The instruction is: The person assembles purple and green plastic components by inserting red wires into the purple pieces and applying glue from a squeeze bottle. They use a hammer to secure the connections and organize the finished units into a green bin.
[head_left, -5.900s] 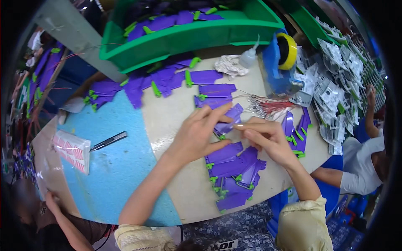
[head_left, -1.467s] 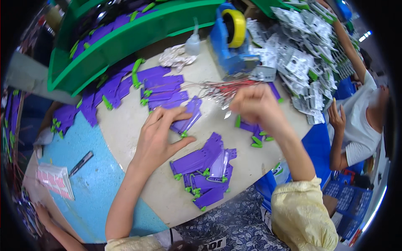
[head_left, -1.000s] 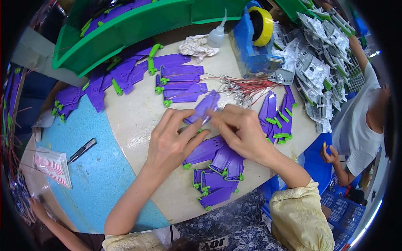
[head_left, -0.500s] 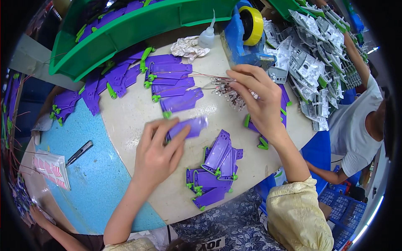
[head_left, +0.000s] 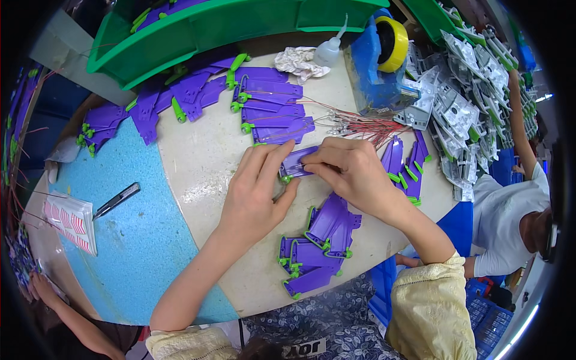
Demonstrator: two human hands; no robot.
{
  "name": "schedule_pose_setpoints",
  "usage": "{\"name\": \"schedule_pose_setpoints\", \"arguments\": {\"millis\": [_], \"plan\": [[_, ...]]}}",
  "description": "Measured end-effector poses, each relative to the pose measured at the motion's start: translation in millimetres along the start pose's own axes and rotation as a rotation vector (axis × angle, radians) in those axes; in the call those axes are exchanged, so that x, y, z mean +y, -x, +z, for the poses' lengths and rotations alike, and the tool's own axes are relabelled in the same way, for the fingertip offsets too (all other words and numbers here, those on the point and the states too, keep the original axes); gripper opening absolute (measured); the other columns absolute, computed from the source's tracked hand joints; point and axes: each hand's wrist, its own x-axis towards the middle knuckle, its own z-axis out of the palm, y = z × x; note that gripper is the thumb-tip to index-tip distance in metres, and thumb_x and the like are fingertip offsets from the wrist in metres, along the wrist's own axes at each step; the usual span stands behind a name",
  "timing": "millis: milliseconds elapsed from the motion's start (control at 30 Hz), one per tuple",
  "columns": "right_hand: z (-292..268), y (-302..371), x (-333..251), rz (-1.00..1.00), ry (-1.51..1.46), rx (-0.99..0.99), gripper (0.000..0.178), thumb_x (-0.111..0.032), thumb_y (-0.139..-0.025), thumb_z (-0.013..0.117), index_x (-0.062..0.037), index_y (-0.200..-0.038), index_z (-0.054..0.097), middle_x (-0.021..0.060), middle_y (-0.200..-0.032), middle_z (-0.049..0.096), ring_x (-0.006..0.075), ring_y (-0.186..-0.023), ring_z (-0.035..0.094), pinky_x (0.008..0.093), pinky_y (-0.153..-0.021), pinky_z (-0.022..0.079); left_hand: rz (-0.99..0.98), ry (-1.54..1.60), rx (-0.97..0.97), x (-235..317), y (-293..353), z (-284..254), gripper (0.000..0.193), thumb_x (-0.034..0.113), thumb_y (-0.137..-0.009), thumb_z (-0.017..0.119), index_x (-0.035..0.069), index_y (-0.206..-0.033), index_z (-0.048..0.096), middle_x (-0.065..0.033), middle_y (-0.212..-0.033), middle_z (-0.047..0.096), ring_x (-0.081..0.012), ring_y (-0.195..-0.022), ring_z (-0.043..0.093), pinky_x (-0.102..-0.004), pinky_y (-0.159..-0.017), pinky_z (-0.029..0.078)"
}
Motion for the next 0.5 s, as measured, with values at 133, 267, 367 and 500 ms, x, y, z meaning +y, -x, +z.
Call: {"name": "schedule_pose_setpoints", "arguments": {"millis": [133,267,367,500], "plan": [[-5,-15,-15,0.018,0.161,-0.149,0.009,-0.007,-0.072,0.069,0.0012,-0.074,0.065,0.0152,-0.079,0.064,0.035,-0.071,0.064,0.0417,-0.063,0.05,-0.008,0.064,0.011,-5,-2,0,0.062,0.0,-0.068,0.08,0.003,-0.126,0.057,-0.0117,-0.101,0.061,-0.0216,-0.08,0.06,-0.0324,-0.07,0.053],[-6,-27,-16,-0.084,0.155,-0.255,0.009,-0.007,-0.072,0.068,0.001,-0.074,0.065,0.0142,-0.077,0.064,0.035,-0.07,0.063,0.0432,-0.062,0.05,-0.005,0.12,0.028,-6,-2,0,0.065,0.001,-0.065,0.083,0.003,-0.125,0.057,-0.012,-0.099,0.063,-0.0222,-0.079,0.063,-0.0335,-0.071,0.054],[2,-38,-11,0.015,0.114,-0.222,0.008,-0.005,-0.071,0.068,0.0017,-0.076,0.067,0.0149,-0.074,0.064,0.0349,-0.068,0.063,0.0431,-0.063,0.05,-0.049,0.144,0.018,-8,-2,1,0.065,0.004,-0.065,0.085,0.002,-0.124,0.057,-0.0128,-0.101,0.064,-0.0224,-0.081,0.065,-0.0334,-0.072,0.055],[-2,-27,-8,0.125,-0.07,-0.185,0.008,-0.003,-0.073,0.069,0.0026,-0.079,0.068,0.0157,-0.074,0.065,0.0317,-0.065,0.063,0.0402,-0.061,0.049,-0.082,0.174,0.027,-9,-1,0,0.064,0.006,-0.064,0.086,0.002,-0.122,0.058,-0.0125,-0.103,0.065,-0.0212,-0.082,0.066,-0.0317,-0.073,0.056]]}}
